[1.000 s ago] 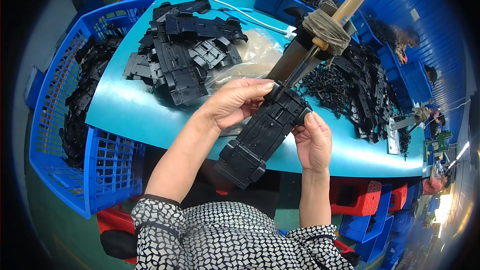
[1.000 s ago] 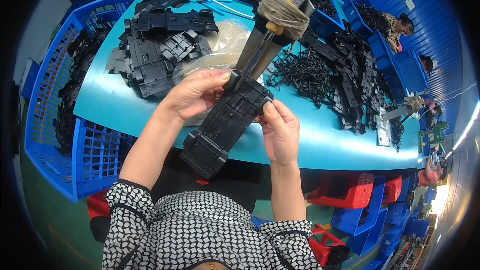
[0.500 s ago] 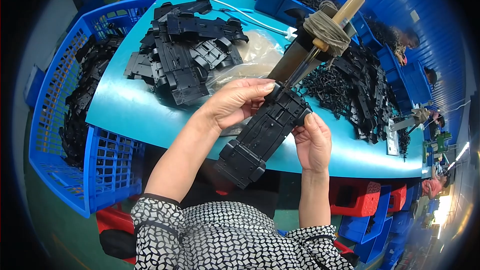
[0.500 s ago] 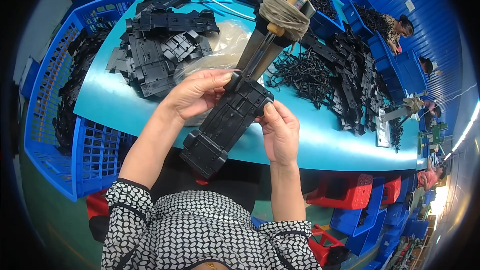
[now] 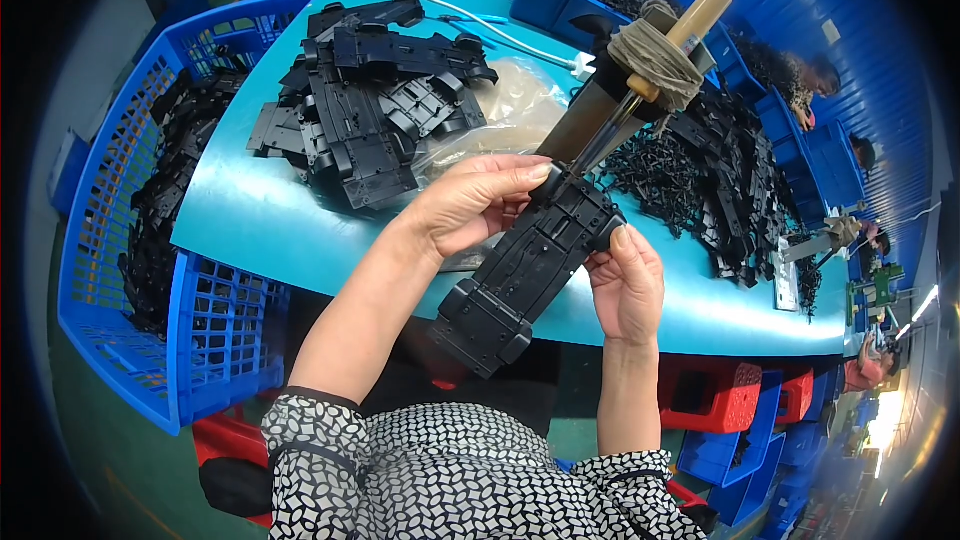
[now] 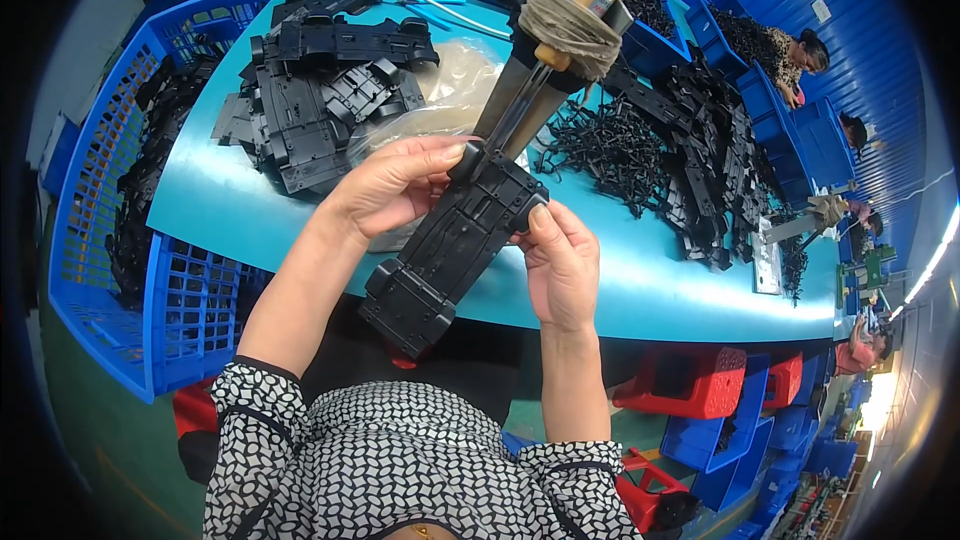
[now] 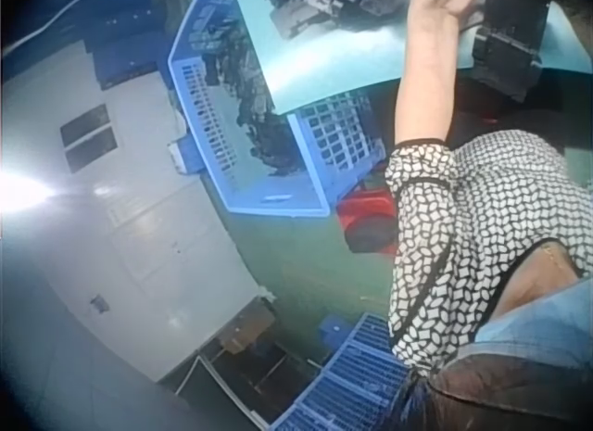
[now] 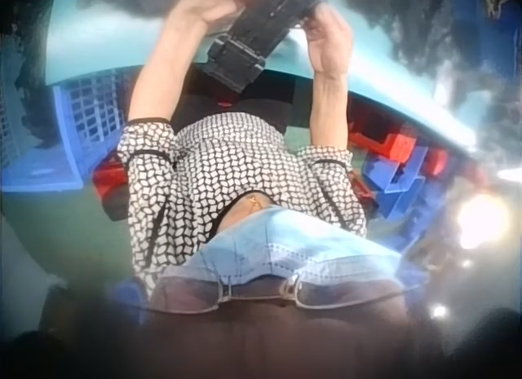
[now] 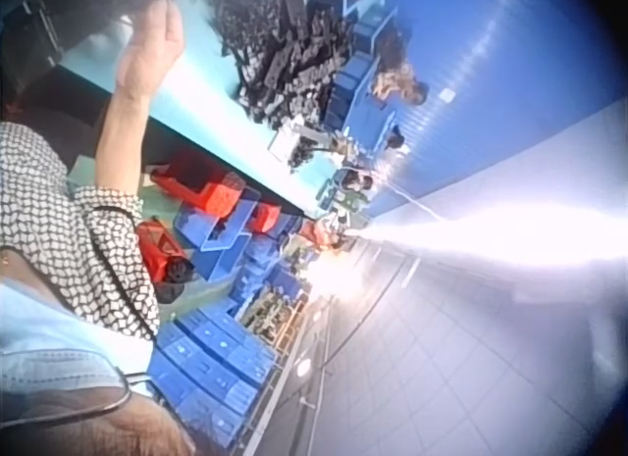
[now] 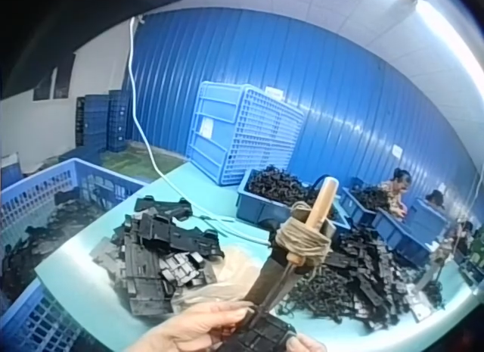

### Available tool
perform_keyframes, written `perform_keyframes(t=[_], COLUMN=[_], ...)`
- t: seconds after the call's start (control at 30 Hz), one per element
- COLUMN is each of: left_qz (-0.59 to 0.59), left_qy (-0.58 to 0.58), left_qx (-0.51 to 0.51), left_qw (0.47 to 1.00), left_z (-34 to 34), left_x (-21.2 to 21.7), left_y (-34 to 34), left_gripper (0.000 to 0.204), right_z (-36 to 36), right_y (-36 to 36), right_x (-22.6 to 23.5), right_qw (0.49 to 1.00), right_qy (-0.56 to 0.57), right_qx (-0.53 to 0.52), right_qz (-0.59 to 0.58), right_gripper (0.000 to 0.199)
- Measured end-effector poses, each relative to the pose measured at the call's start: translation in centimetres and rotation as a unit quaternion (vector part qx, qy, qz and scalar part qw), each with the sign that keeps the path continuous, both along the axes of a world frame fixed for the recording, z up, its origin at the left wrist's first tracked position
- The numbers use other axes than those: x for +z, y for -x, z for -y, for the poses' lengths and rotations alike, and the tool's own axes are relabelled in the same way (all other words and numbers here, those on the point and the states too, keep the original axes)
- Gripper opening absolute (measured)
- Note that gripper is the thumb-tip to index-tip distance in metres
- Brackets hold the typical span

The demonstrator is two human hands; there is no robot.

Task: Manually assemble plastic toy components by fitting them together at a factory workbench.

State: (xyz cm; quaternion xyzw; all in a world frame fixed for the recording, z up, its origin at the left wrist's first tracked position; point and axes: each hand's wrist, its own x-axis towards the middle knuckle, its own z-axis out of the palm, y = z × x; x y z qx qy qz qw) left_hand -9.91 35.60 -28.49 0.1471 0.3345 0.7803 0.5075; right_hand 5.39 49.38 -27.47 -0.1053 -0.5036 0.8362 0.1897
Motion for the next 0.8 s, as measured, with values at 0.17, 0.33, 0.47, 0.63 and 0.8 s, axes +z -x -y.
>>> perform_keyframes(t=[0.17,0.33,0.47,0.63,0.8], left_qz=[-0.005,0.001,-0.001,0.018,0.003], left_qy=[0.007,0.038,0.047,0.037,0.046], left_qx=[0.004,0.026,0.039,0.065,0.108], left_qw=[1.0,0.999,0.998,0.997,0.993], left_z=[0.2,0.4,1.0,1.1,1.1], left_x=[0.1,-0.8,-0.5,-0.9,0.0], left_y=[0.0,0.1,0.6,1.0,0.7], left_gripper=[0.032,0.035,0.033,0.025,0.024], right_z=[0.2,-0.3,-0.3,0.7,1.0], right_y=[0.1,0.4,1.3,2.5,2.7], right_x=[-0.1,-1.2,-1.5,-0.9,-1.2], right_qw=[1.0,0.996,0.994,0.992,0.992], right_qy=[0.011,0.048,0.078,0.11,0.122], right_qx=[-0.003,0.051,0.066,0.028,0.021], right_qz=[0.005,0.046,0.046,0.056,0.039], right_gripper=[0.026,0.023,0.02,0.02,0.023])
